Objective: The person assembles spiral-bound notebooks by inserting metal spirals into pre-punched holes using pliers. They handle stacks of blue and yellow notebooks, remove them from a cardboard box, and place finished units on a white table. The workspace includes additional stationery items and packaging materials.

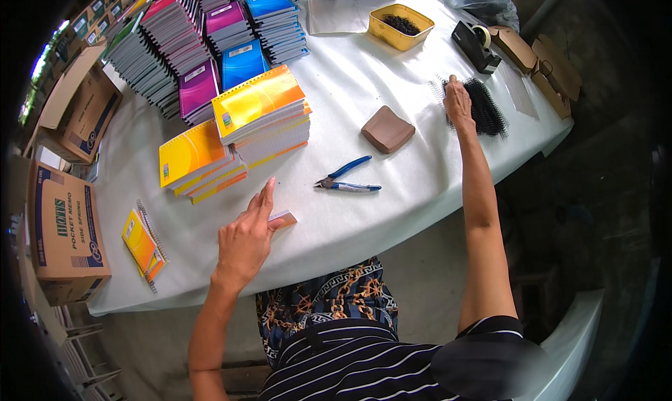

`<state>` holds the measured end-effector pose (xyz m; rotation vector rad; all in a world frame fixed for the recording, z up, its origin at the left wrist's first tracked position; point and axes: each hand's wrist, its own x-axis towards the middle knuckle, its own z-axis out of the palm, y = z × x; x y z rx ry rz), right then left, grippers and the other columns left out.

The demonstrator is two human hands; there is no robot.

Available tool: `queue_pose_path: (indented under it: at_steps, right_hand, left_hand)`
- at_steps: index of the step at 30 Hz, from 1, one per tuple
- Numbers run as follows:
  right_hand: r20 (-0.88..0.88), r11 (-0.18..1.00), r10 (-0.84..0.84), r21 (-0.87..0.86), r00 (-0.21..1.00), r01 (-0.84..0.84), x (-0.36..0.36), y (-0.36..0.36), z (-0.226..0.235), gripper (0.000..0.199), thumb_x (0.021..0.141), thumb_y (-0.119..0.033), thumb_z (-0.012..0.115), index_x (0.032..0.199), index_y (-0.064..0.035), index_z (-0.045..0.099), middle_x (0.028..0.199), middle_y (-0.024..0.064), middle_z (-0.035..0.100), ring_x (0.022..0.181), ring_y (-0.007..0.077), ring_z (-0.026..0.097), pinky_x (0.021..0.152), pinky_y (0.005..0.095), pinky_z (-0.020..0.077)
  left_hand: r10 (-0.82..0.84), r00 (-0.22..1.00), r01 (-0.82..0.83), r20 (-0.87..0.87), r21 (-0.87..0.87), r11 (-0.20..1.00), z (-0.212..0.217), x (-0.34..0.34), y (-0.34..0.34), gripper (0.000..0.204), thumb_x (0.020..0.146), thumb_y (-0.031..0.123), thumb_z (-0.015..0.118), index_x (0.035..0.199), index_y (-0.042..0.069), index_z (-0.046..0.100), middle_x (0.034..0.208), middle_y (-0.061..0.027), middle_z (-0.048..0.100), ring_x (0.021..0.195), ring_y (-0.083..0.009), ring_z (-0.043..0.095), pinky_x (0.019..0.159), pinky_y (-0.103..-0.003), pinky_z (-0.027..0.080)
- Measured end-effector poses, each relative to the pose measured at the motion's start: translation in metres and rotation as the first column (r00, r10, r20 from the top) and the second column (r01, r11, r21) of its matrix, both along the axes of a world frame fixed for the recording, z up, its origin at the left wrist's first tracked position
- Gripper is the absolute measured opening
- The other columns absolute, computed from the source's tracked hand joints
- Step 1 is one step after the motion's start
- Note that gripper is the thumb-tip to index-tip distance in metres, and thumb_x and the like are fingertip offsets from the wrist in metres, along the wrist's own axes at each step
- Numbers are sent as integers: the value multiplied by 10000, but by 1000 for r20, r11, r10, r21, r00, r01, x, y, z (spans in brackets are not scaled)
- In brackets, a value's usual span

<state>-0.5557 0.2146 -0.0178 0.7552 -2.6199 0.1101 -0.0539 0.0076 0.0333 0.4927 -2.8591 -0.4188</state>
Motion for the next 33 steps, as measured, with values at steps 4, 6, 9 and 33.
queue_pose_path:
  at_steps: [4, 6, 9, 33]
  right_hand:
    - [-94, 957, 222, -167, 970, -235, 58, -19, 41, 167, 902, -54, 517, 1043, -36, 605, 936, 183, 628, 886, 336, 646, 720, 425, 535]
    - [-51, 834, 478, -288, 877, -472, 126, -36, 64, 165, 891, -82, 566, 1004, -82, 686, 969, 117, 669, 872, 298, 657, 754, 374, 527]
    - [244, 521, 846, -565, 473, -640, 248, -55, 67, 285, 754, 38, 682, 1014, -78, 687, 941, 59, 672, 803, 236, 644, 764, 330, 498]
    - [359, 469, 863, -300, 357, -831, 333, -78, 66, 128, 884, -112, 609, 938, -25, 533, 911, 111, 564, 836, 309, 588, 721, 417, 478]
  left_hand:
    - [-50, 997, 44, -59, -88, 995, -6, 6, -4, 592, 900, 271, 608, 1439, 146, 397, 1305, -89, 586, 1078, -333, 620, 805, -409, 532]
    - [-78, 995, 62, -65, -210, 976, -5, 3, -5, 572, 907, 286, 594, 1431, 146, 412, 1310, -81, 584, 1128, -342, 594, 870, -428, 511]
    - [-82, 996, 64, -36, -353, 933, -3, 0, -4, 538, 917, 289, 574, 1418, 153, 436, 1314, -70, 582, 1158, -351, 576, 935, -458, 479]
    - [-51, 990, 28, -129, -174, 984, -7, -4, 6, 629, 831, 305, 675, 1412, 222, 449, 1234, -18, 630, 959, -260, 660, 706, -387, 570]
